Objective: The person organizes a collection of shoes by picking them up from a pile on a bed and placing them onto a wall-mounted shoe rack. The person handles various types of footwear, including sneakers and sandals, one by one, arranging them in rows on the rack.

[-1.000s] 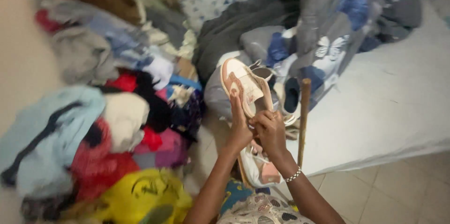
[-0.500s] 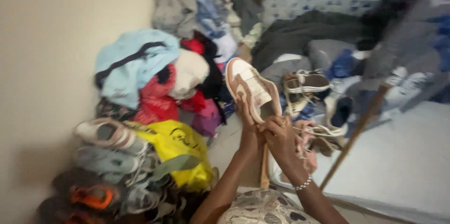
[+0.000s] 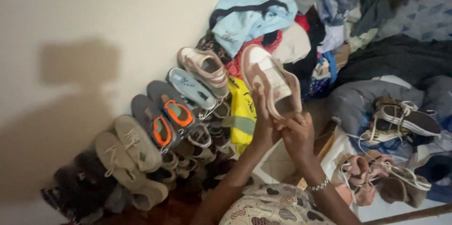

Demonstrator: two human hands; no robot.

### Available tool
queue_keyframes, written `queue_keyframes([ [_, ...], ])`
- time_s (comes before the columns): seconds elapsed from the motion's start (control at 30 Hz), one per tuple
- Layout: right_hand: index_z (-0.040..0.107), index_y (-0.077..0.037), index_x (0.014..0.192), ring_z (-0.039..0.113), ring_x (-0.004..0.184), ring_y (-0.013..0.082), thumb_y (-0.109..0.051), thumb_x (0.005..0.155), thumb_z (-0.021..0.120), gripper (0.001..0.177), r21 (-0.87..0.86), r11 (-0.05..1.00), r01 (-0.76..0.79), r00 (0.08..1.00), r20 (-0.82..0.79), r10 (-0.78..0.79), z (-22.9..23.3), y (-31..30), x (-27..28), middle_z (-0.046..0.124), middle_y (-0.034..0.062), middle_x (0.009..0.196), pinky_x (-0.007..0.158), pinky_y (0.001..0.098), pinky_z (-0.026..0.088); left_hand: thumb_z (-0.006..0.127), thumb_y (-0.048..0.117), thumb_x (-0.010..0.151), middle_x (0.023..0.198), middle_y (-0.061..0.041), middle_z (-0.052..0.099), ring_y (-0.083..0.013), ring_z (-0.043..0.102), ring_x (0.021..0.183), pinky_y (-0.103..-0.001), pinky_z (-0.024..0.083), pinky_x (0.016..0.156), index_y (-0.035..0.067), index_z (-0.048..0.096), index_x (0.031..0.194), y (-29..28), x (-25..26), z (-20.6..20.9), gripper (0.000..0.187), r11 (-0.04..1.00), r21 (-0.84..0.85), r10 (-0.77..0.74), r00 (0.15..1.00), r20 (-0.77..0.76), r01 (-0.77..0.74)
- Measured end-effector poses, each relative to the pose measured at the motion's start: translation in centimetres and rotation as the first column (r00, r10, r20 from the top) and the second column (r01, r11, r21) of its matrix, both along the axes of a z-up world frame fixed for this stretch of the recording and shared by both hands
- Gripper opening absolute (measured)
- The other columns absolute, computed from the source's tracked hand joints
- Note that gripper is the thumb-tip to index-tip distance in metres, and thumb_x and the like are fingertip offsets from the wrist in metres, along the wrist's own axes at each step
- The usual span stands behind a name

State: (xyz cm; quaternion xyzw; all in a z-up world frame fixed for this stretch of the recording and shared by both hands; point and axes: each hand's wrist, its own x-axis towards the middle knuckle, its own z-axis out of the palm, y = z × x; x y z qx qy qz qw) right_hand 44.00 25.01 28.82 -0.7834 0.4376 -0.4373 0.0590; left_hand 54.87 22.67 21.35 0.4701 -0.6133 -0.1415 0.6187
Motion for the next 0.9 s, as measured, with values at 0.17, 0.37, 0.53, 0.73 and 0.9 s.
queue_keyframes([
  [0.17,0.076,-0.013,0.085,0.058,0.084,0.0265,0.008,0.067,0.072,0.027,0.022,0.984,-0.178,0.984,-0.023,0.178,-0.2,-0.3,5.5,0.073,0.0016,0.093,0.077,0.0387,0.045,0.079,0.029,0.093,0.174,-0.031,0.002,-0.0493,0.004,0.165,-0.057,0.012,0.134,0.001,0.001,0.165,1.7,5.7,-0.2,0.110,0.994,-0.027,0.106,0.992,-0.067,-0.108],
  [0.37,0.076,-0.015,0.084,0.059,0.083,0.0272,-0.001,0.067,0.077,0.022,-0.026,0.929,-0.368,0.930,-0.018,0.368,-2.0,-2.1,12.3,0.071,0.0020,0.092,0.075,0.0391,0.045,0.076,0.022,0.089,0.172,-0.029,0.004,-0.0457,0.007,0.162,-0.055,0.012,0.130,0.001,0.001,0.164,2.6,12.6,-0.2,0.108,0.974,0.011,0.225,0.963,-0.148,-0.226],
  [0.53,0.070,-0.013,0.073,0.058,0.083,0.0299,-0.004,0.071,0.078,0.012,0.054,0.896,-0.440,0.897,-0.020,0.441,-5.0,-4.9,17.9,0.066,0.0037,0.083,0.075,0.0409,0.046,0.067,0.005,0.091,0.173,-0.028,0.006,-0.0451,0.011,0.161,-0.053,0.017,0.130,0.002,0.008,0.165,1.9,17.5,-2.4,0.095,0.930,0.115,0.359,0.929,-0.086,-0.349],
  [0.73,0.065,-0.011,0.074,0.062,0.088,0.0309,0.000,0.071,0.075,0.015,0.089,0.832,-0.548,0.836,0.011,0.549,-7.7,-7.9,22.1,0.065,0.0071,0.084,0.081,0.0417,0.047,0.060,-0.002,0.087,0.169,-0.031,0.001,-0.0472,0.009,0.158,-0.049,0.021,0.124,-0.001,0.000,0.162,0.0,23.0,-5.6,0.096,0.899,0.343,0.289,0.957,0.005,-0.273],
  [0.9,0.065,-0.011,0.073,0.062,0.088,0.0335,0.000,0.067,0.073,0.014,0.071,0.835,-0.545,0.837,-0.006,0.547,-8.9,-9.2,24.0,0.067,0.0080,0.084,0.078,0.0411,0.049,0.058,-0.001,0.088,0.169,-0.030,0.005,-0.0457,0.013,0.157,-0.048,0.025,0.123,0.001,-0.002,0.162,-2.0,25.3,-7.7,0.095,0.852,0.480,0.242,0.970,-0.002,-0.212],
])
